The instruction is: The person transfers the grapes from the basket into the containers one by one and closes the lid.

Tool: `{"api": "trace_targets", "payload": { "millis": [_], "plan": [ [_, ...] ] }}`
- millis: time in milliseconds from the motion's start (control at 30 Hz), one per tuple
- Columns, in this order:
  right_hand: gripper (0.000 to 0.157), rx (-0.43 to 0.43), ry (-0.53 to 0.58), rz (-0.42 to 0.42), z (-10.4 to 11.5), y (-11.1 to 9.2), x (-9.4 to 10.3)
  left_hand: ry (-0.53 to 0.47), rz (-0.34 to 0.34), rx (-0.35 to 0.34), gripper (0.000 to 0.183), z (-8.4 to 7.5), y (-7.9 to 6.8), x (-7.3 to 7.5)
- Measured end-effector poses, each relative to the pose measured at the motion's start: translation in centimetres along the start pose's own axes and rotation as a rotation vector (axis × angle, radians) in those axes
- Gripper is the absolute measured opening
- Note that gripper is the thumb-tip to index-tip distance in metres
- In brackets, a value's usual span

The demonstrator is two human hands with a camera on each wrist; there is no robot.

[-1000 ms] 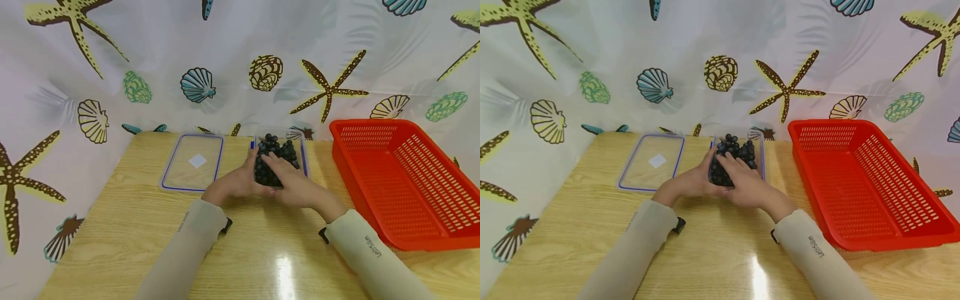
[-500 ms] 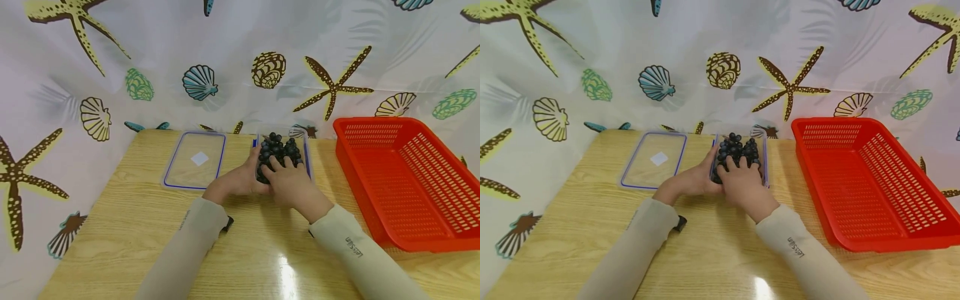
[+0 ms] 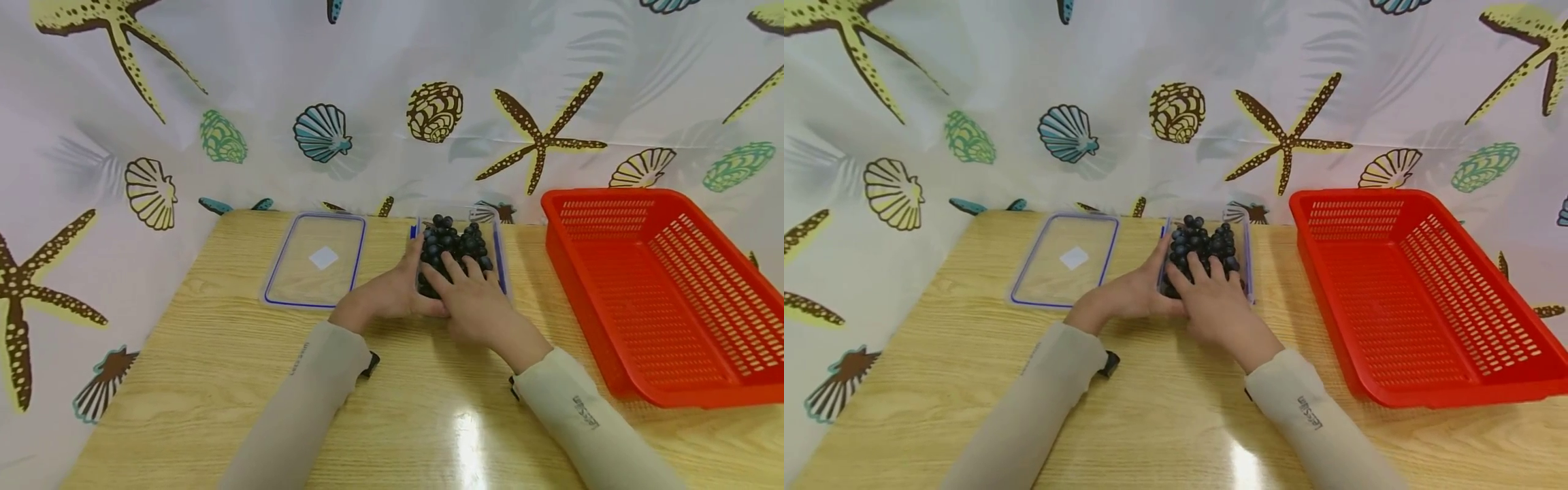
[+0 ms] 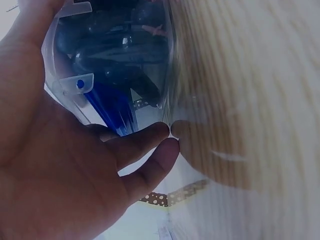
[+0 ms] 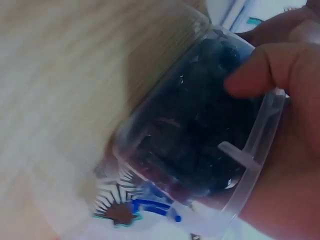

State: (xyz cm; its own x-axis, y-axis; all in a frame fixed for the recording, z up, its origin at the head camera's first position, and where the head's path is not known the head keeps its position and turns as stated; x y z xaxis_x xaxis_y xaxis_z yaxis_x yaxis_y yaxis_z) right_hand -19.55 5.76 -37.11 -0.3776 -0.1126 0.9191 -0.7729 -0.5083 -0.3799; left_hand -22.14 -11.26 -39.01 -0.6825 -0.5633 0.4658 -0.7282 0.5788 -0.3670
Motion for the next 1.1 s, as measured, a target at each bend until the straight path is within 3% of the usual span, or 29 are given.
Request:
{"api": "trace_targets", "payload": {
  "millis": [267, 367, 467, 567, 667, 733, 800, 933, 1100],
  "plan": [
    [0.098, 0.132, 0.426, -0.112, -2.7, -1.7, 1.6, 0.027, 0.021, -0.058, 0.12, 0.5, -0.7, 1.4],
    [0.083, 0.161, 0.549, -0.201, -3.3, -2.3, 2.7, 0.013, -0.021, -0.042, 0.109, 0.4, -1.5, 2.5],
    [0.059, 0.194, 0.637, -0.367, -3.0, -2.6, 3.8, 0.01, -0.089, 0.005, 0.094, 0.8, -2.3, 4.0],
    [0.043, 0.238, 0.739, -0.565, -1.3, -2.4, 4.5, 0.064, -0.172, 0.066, 0.084, 2.0, -3.5, 5.7],
    [0.037, 0.292, 0.871, -0.637, 1.5, -1.5, 4.8, 0.119, -0.237, 0.148, 0.079, 3.5, -5.0, 7.5],
    [0.038, 0.338, 0.953, -0.611, 3.7, -0.4, 4.6, 0.147, -0.268, 0.21, 0.079, 4.4, -6.0, 8.5],
    [0.041, 0.337, 0.995, -0.517, 5.8, 0.9, 4.3, 0.164, -0.292, 0.268, 0.08, 5.1, -6.9, 9.3],
    [0.054, 0.282, 0.991, -0.285, 9.1, 3.9, 3.5, 0.171, -0.319, 0.368, 0.087, 6.4, -8.5, 10.4],
    [0.074, 0.167, 1.079, -0.04, 10.6, 7.3, 2.3, 0.111, -0.338, 0.432, 0.093, 7.7, -9.4, 10.8]
  ]
}}
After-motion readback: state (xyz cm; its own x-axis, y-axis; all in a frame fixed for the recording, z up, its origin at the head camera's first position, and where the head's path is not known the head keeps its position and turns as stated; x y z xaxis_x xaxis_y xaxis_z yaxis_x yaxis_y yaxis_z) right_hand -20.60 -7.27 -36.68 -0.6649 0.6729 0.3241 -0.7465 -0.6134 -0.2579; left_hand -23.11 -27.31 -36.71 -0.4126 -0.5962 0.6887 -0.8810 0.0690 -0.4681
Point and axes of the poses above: each hand's wrist, its own y-axis towards the middle knuckle, its own x-axis out of the back of the hand, z = x × y, the point moved 1 cm from there along y, towards the middle knuckle, and after that the axes turned 12 degrees about z, right-handed, at the moved point
